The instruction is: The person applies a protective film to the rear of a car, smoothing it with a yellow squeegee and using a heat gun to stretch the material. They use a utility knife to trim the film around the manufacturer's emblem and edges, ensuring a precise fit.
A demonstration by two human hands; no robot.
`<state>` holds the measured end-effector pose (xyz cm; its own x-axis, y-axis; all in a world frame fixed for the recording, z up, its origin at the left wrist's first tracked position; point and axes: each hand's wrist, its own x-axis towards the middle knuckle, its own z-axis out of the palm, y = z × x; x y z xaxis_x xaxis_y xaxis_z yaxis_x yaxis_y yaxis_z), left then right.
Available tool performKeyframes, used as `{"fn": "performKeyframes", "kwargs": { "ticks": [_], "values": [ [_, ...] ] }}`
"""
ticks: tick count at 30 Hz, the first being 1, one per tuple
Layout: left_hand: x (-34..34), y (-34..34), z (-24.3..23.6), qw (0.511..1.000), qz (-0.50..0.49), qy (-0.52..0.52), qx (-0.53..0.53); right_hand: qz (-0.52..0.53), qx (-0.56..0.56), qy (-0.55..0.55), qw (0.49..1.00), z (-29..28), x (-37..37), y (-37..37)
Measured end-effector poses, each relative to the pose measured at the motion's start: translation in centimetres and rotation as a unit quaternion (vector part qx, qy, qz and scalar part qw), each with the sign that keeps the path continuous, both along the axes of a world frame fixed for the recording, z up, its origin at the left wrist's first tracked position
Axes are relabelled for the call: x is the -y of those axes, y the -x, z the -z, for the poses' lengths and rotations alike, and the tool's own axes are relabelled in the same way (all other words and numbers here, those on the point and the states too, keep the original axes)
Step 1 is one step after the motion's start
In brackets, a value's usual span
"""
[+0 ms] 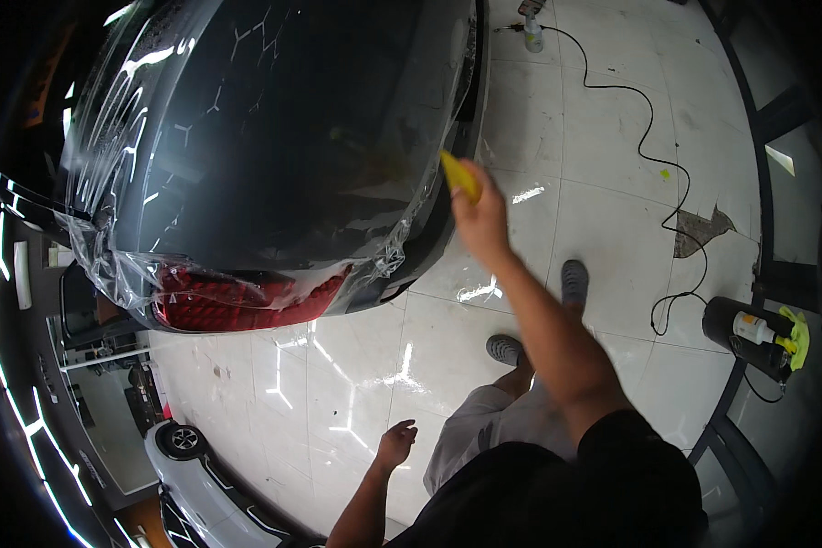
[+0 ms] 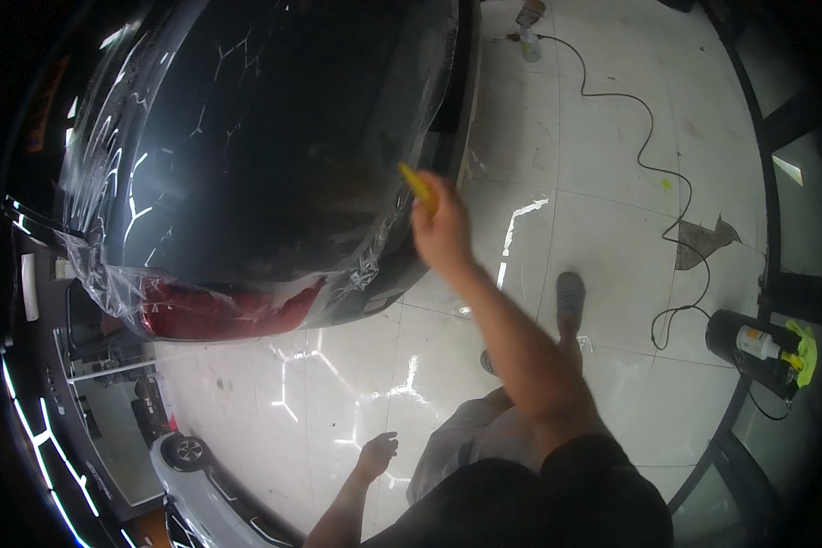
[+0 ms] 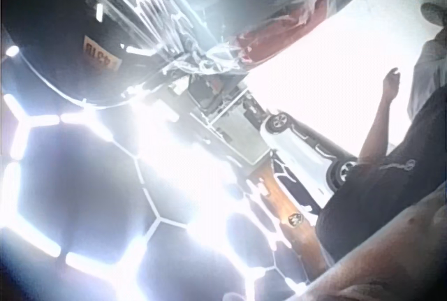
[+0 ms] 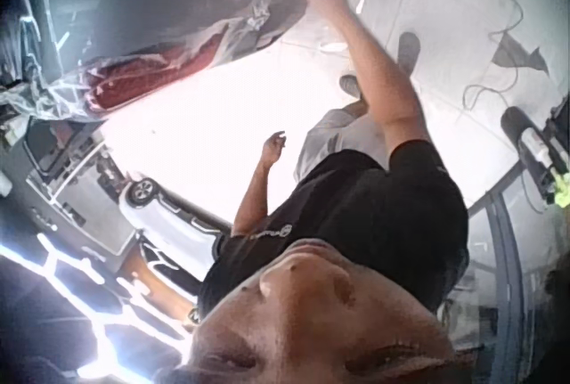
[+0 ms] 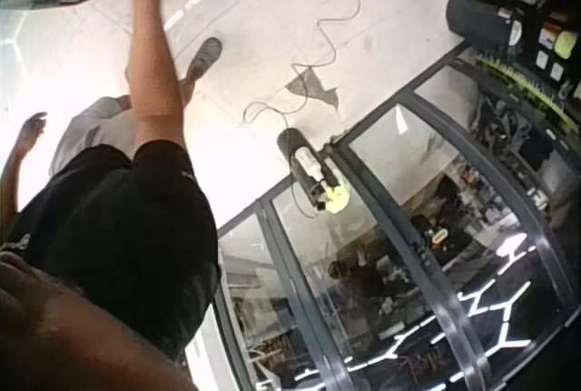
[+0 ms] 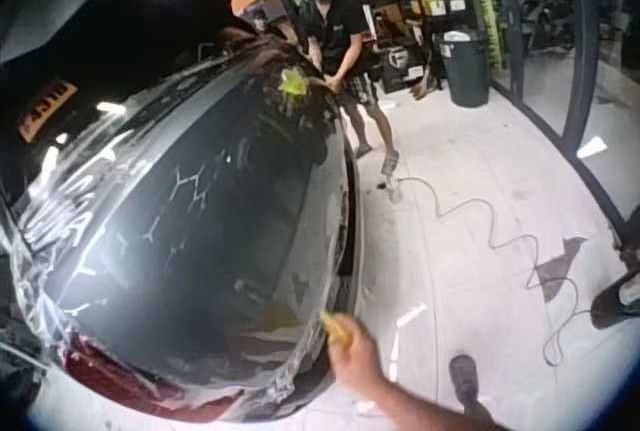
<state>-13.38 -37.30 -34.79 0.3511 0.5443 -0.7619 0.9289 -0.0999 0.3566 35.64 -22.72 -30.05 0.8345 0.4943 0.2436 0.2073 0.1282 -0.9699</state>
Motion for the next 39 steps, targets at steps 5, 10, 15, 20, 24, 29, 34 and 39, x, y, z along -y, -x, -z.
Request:
{"fn": "performKeyframes", "kwargs": {
  "ticks": [5,10,15,20,24,29,34,39],
  "values": [
    [-0.1,0.1,-0.4,0.998,0.049,-0.003,-0.046,-0.04,0.058,0.003,0.998,-1.8,-2.6,-3.9],
    [1.2,1.5,-2.4,0.991,0.12,-0.048,-0.022,0.027,0.008,0.042,0.999,-0.3,-2.8,9.1],
    [0.4,-2.5,-4.6,0.991,0.1,0.017,-0.092,-0.168,0.004,-0.039,0.985,4.3,1.2,15.7],
    [0.1,-3.2,-3.3,0.999,0.007,0.031,0.011,0.025,0.046,-0.008,0.999,-1.6,-2.9,-1.8],
    [0.0,-2.6,-3.1,0.995,0.001,0.087,-0.056,0.064,0.153,0.044,0.985,-5.9,-5.2,-3.2],
    [-3.5,4.1,-1.7,0.984,0.145,0.069,-0.081,-0.032,0.071,-0.063,0.995,-1.6,-2.3,16.1],
    [-9.2,7.2,-2.6,0.985,0.147,-0.058,-0.074,-0.004,-0.188,-0.073,0.979,-2.6,-1.7,16.6],
    [-12.6,7.5,-2.8,0.997,-0.056,0.027,-0.034,0.109,-0.179,0.025,0.977,-2.4,-3.6,7.4]
  ]
}}
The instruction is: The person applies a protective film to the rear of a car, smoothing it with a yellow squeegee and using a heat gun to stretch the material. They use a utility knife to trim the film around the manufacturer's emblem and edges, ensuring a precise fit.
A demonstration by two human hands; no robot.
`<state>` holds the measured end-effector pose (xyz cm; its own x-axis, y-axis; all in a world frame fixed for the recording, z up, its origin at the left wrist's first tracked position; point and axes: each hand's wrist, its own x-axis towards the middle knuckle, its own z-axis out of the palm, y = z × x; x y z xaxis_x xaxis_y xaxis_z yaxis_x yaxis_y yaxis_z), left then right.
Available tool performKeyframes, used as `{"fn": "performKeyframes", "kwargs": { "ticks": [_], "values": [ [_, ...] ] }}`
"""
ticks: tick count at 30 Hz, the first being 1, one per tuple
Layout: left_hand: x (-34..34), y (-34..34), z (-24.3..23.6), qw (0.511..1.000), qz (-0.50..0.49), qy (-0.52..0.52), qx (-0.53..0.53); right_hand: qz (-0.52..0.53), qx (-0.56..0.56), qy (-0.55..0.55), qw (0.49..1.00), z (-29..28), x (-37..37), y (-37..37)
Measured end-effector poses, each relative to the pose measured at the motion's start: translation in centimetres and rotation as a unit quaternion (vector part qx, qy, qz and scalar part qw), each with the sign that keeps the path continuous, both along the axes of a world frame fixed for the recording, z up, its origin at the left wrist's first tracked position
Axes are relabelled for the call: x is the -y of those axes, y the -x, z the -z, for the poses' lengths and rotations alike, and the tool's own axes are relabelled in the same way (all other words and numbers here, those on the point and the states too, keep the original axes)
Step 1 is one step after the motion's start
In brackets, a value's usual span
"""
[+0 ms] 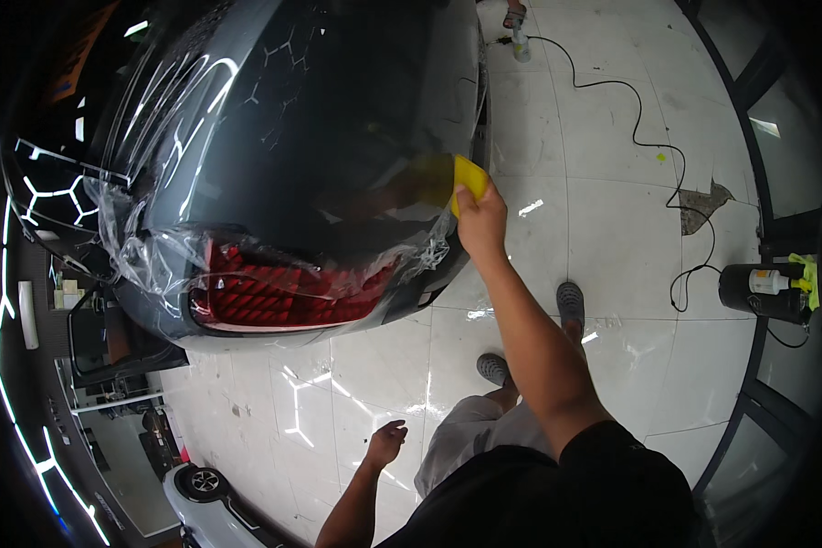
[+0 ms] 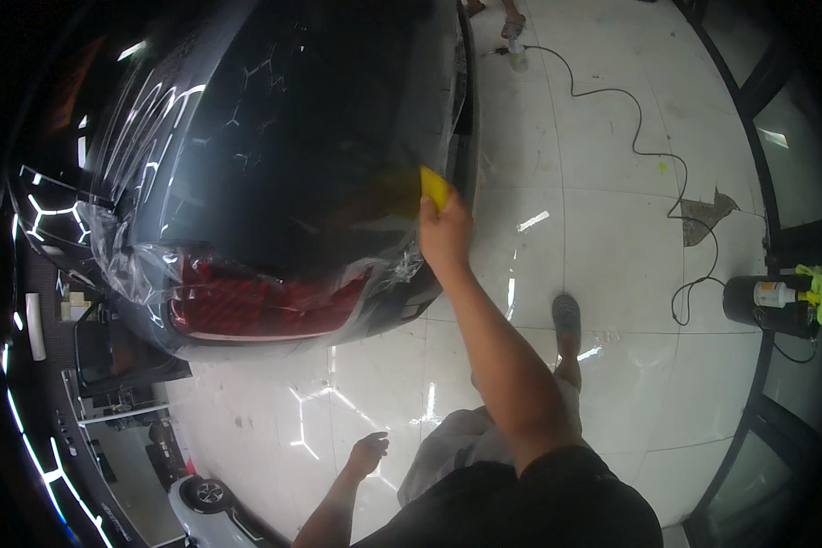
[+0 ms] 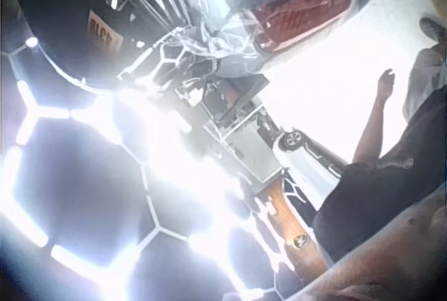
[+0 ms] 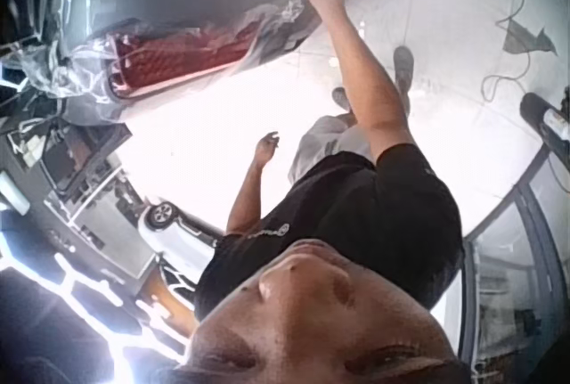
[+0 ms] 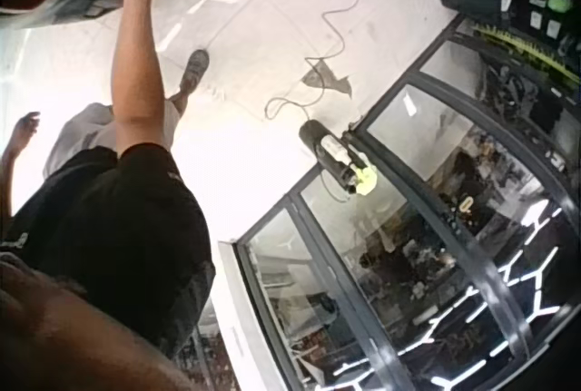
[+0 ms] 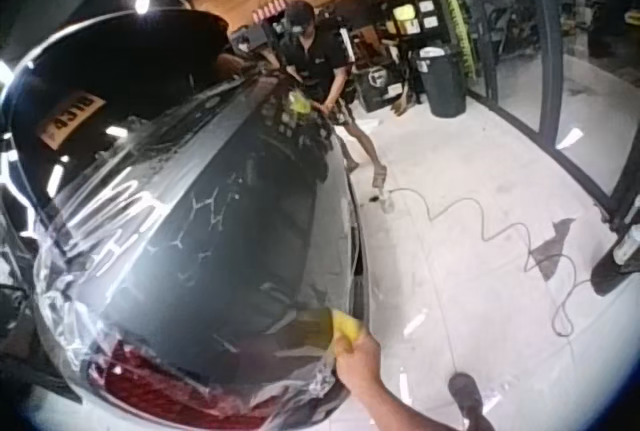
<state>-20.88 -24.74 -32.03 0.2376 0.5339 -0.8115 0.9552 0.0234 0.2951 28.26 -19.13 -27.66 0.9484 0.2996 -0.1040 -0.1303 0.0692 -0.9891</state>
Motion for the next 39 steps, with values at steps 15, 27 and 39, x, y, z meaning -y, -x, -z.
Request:
{"fn": "performKeyframes", "kwargs": {
  "ticks": [15,27,39],
  "values": [
    [0.3,-1.7,0.7,0.97,0.232,-0.066,0.034,0.054,0.241,0.124,0.961,-9.1,-2.3,1.3],
    [3.3,-3.9,8.0,0.96,0.228,-0.023,0.16,-0.135,0.763,0.049,0.63,-21.2,-3.6,-4.5],
    [4.0,5.4,8.9,0.975,0.222,0.029,-0.007,-0.289,0.463,0.045,0.836,-0.5,4.9,7.7]
  ]
}}
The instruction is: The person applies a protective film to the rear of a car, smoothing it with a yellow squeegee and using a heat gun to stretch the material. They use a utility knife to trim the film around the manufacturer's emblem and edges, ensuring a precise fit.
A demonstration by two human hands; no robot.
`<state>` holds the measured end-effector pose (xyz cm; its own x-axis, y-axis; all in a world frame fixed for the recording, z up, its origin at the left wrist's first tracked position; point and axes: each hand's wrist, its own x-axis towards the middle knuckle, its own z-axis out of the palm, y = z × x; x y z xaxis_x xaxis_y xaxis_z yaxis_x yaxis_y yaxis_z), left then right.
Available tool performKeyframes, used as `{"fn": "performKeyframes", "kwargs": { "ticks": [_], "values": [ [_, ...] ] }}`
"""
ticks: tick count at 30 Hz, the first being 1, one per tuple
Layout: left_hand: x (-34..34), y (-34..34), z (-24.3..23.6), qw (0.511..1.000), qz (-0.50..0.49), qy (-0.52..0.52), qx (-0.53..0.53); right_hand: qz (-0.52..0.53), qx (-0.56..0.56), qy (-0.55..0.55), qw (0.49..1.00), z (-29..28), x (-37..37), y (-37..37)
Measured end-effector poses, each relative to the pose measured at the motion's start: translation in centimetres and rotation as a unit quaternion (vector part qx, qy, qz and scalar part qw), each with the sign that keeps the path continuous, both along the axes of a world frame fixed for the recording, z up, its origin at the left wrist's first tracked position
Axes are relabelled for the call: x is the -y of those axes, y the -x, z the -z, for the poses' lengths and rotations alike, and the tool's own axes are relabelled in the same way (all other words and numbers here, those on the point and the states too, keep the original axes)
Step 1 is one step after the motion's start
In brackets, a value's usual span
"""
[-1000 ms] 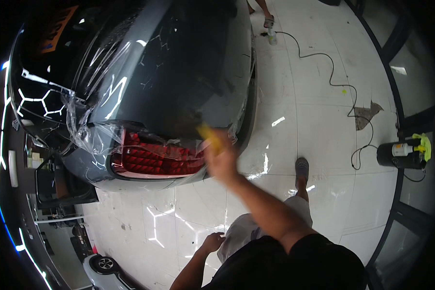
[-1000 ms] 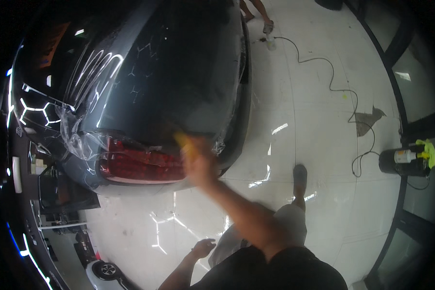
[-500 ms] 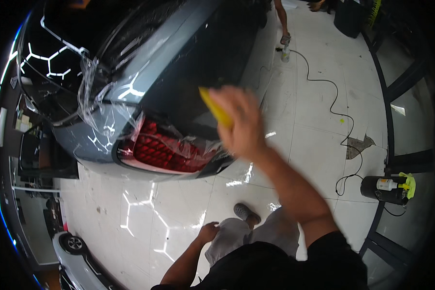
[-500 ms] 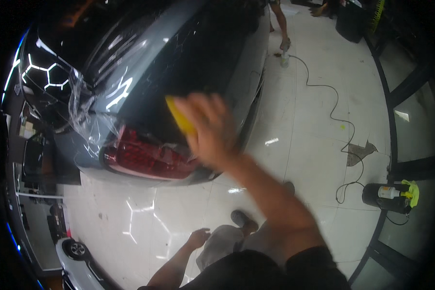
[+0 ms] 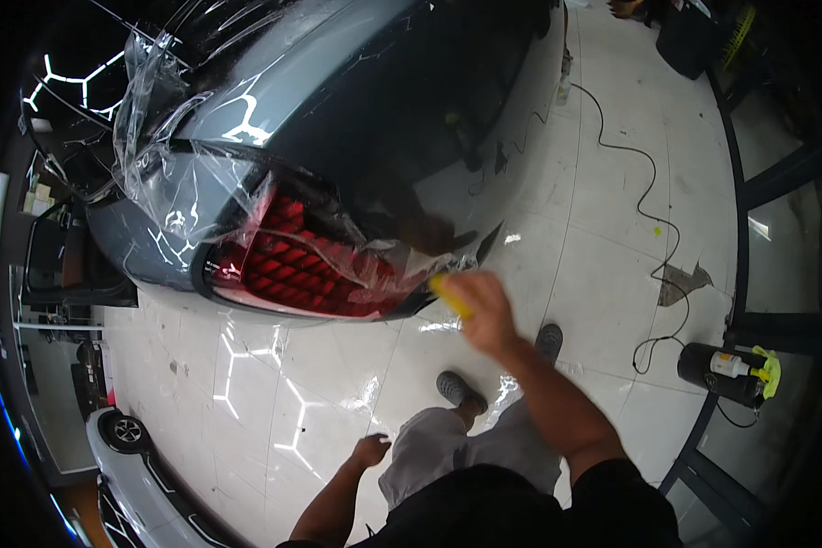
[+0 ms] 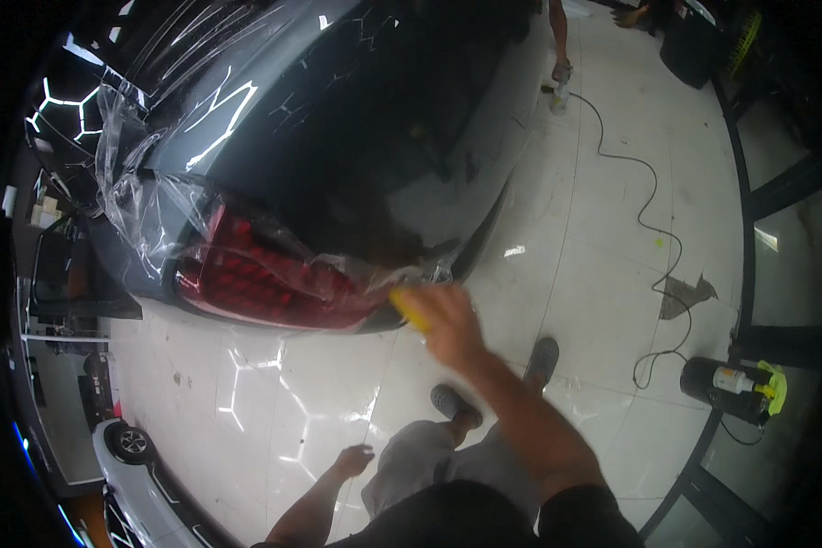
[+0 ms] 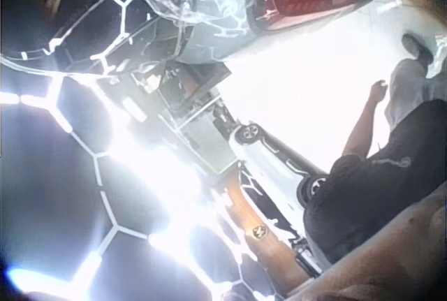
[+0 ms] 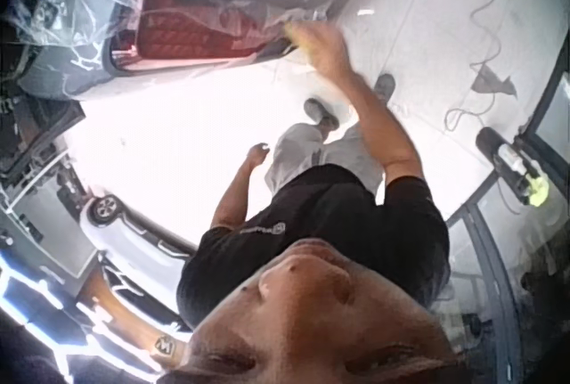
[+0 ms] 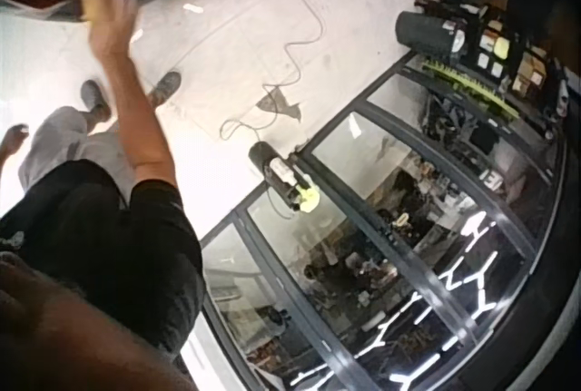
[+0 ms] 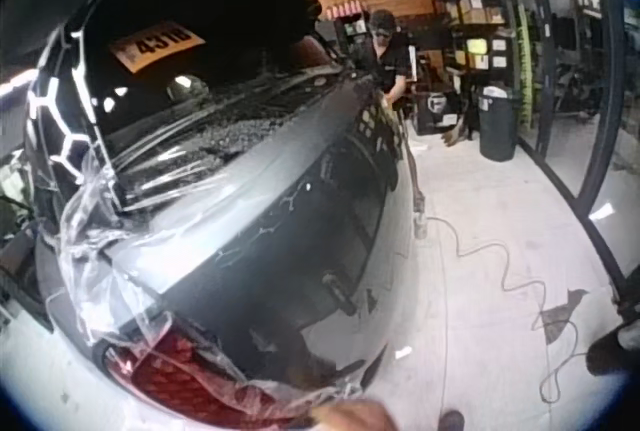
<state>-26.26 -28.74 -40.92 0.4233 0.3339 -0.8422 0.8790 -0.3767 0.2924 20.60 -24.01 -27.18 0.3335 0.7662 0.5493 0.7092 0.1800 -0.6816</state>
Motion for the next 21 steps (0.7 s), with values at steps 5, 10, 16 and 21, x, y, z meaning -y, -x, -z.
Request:
{"fn": "performKeyframes", "kwargs": {
  "ticks": [5,10,16,21],
  "values": [
    [-1.1,-3.9,-1.1,0.988,-0.136,-0.004,0.069,0.084,0.102,-0.089,0.987,-14.5,-4.6,-11.3],
    [-0.9,-6.3,-0.9,0.964,-0.257,0.041,0.053,0.155,0.138,-0.099,0.973,-13.5,-6.2,-8.7],
    [1.0,-1.8,0.7,0.985,0.163,-0.025,0.06,-0.028,-0.031,0.071,0.997,0.6,0.8,3.4],
    [1.5,-3.3,-0.1,0.994,0.103,-0.021,0.036,0.081,0.048,-0.067,0.993,-13.4,-3.2,-5.1]
  ]
}}
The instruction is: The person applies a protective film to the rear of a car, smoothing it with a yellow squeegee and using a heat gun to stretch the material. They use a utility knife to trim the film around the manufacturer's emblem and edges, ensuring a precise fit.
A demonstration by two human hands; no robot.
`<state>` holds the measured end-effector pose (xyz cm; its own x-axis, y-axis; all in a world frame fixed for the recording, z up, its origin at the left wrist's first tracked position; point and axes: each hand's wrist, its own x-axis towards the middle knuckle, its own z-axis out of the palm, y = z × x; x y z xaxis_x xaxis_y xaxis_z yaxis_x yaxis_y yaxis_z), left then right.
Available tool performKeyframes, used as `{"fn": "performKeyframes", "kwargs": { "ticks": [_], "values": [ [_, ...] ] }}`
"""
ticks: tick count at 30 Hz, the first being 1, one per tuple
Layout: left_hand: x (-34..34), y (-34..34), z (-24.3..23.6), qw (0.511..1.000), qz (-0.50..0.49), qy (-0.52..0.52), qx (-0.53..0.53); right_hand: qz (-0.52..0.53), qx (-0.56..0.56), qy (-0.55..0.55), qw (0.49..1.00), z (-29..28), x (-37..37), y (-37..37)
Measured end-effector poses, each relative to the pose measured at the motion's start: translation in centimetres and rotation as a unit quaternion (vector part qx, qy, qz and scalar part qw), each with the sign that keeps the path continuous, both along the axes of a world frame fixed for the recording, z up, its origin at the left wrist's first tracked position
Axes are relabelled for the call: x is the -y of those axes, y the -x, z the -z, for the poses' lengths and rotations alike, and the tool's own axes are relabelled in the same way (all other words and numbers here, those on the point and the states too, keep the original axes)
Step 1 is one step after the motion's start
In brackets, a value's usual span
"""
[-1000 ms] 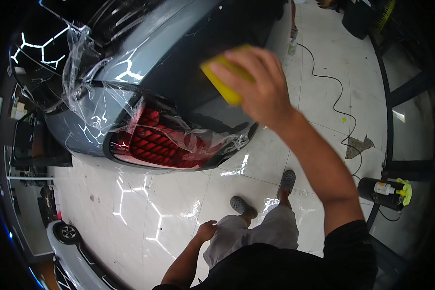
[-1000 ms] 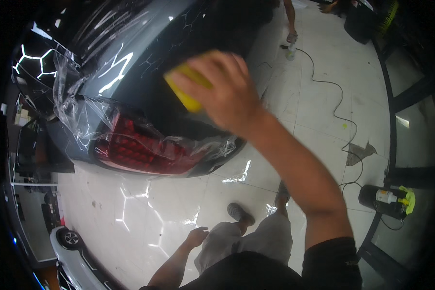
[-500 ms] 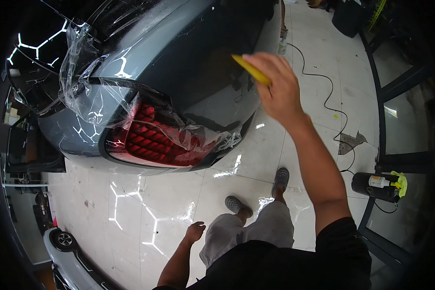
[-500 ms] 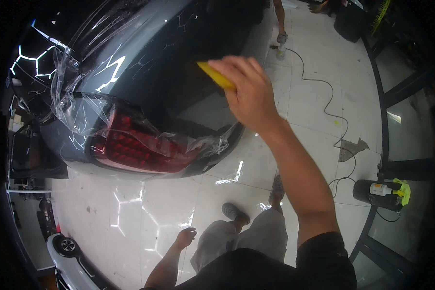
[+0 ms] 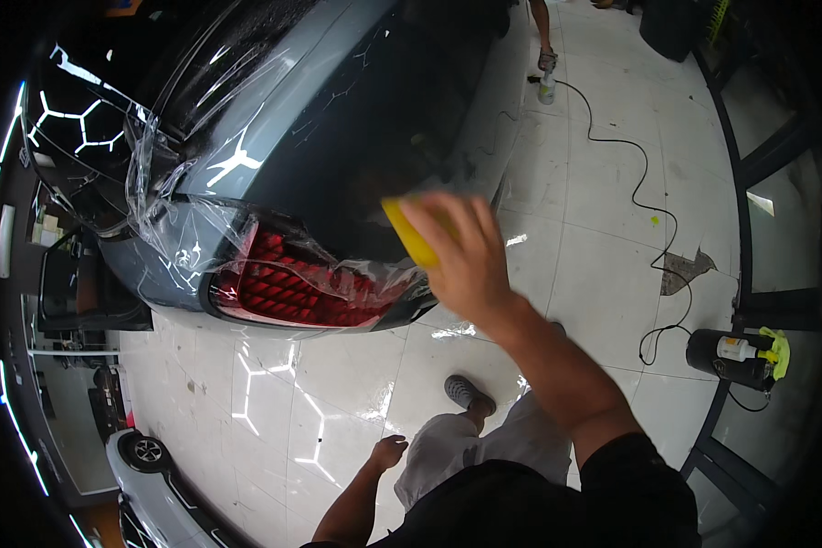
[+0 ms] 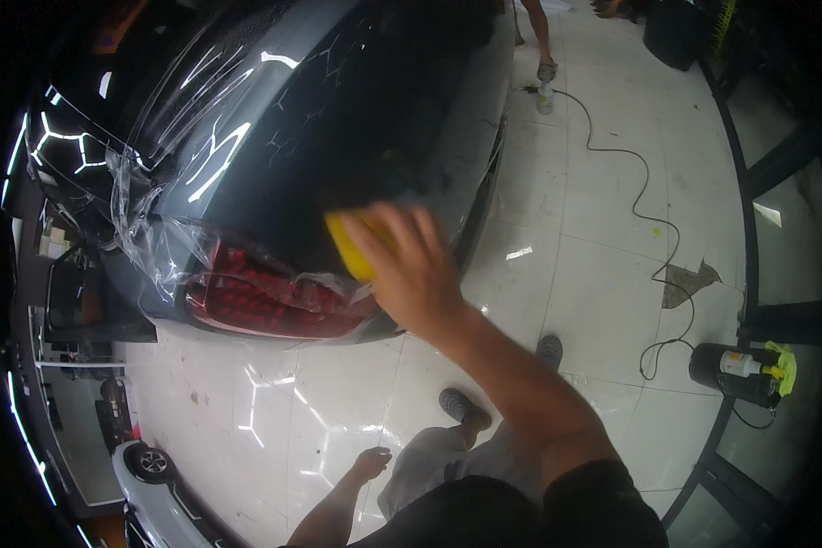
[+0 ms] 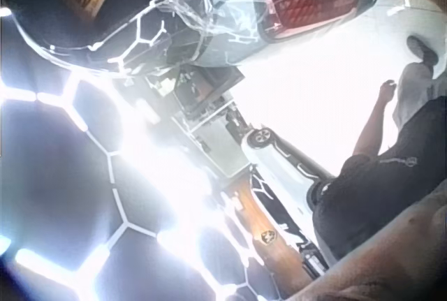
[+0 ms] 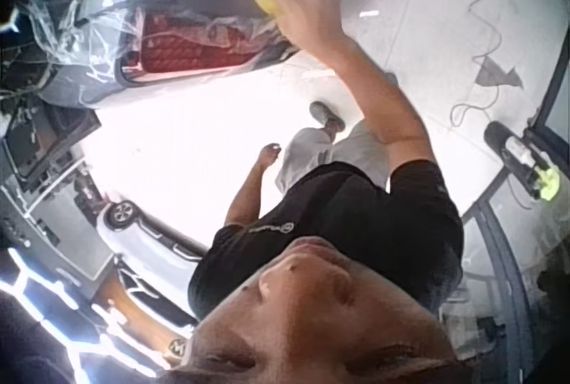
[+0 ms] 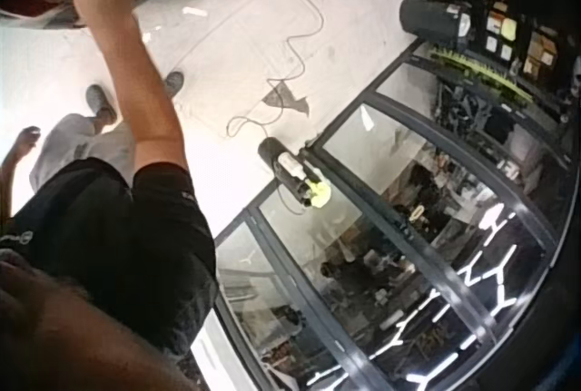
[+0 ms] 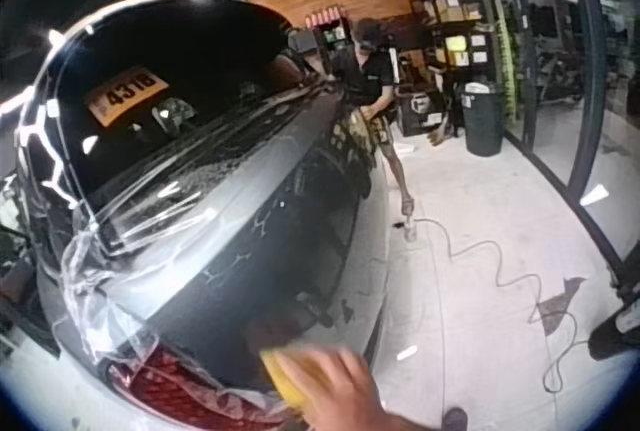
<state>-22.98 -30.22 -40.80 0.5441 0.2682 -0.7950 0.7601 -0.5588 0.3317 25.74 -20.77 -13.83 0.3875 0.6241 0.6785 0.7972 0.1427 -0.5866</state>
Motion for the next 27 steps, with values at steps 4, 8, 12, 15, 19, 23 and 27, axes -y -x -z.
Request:
{"fn": "performKeyframes", "kwargs": {
  "ticks": [4,8,12,15,19,23,27],
  "values": [
    [-0.3,-2.5,0.2,0.997,0.021,-0.02,0.072,0.03,0.139,-0.035,0.989,-2.3,-3.1,-1.5],
    [-0.2,-5.2,-1.1,0.987,-0.142,0.032,0.074,-0.016,0.181,0.029,0.983,12.0,0.6,3.9],
    [-0.1,-1.9,1.2,0.984,-0.114,-0.028,0.131,-0.068,-0.17,0.11,0.977,20.6,5.3,4.5],
    [0.0,-3.2,-3.8,0.96,-0.276,0.042,-0.004,0.097,-0.247,0.018,0.964,16.4,2.0,-4.1],
    [-0.6,-0.9,-3.7,0.937,-0.341,0.053,-0.045,0.163,-0.293,-0.037,0.942,13.3,-2.7,-9.9],
    [-0.1,0.6,-4.9,0.925,-0.353,0.077,-0.117,-0.048,-0.364,0.018,0.93,18.9,-0.1,6.5],
    [0.1,0.4,-5.4,0.994,0.027,-0.036,-0.096,-0.115,-0.353,0.003,0.929,18.0,3.9,11.0]
  ]
}}
